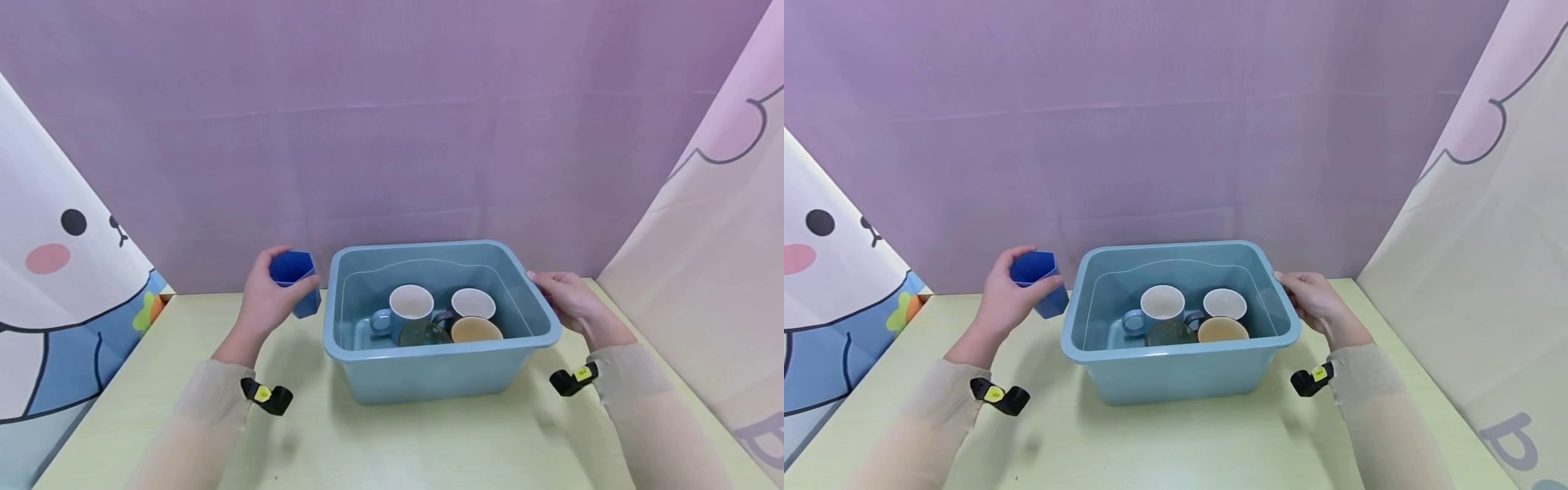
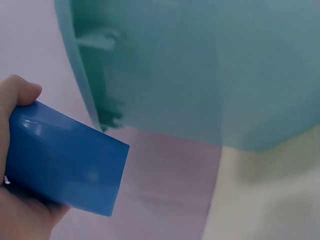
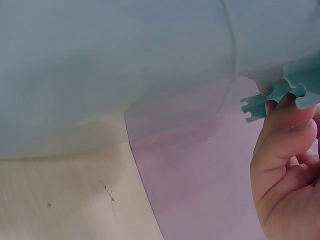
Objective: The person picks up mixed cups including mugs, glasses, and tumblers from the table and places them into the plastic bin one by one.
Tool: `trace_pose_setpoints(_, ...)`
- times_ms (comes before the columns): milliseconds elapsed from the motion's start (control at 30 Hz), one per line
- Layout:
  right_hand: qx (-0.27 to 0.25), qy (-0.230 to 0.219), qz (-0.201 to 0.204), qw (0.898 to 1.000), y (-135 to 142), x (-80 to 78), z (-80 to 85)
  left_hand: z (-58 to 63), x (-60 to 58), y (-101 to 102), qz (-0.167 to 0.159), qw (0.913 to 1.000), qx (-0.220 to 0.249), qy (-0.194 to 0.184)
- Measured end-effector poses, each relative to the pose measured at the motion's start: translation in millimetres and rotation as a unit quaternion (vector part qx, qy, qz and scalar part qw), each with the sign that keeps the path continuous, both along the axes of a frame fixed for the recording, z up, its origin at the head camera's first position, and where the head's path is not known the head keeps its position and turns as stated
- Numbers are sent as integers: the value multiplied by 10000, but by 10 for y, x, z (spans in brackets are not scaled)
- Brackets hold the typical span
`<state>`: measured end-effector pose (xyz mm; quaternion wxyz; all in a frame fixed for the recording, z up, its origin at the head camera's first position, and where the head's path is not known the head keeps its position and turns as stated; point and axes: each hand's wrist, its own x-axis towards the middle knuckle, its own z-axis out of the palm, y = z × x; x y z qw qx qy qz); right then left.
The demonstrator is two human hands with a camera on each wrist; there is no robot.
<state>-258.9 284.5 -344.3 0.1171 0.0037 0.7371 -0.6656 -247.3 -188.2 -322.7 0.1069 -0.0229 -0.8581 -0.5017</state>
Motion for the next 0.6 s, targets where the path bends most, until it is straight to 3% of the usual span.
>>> trace_pose_setpoints(300, 145, -17, -26, 9999, 8, -4, 25, 216, 71, 128, -109, 9996, -264, 31)
trace_pose_setpoints(600, 450, 18, -38, 9990, 48, 5, 28, 347, 110, 158, -125, 9994, -306, -40)
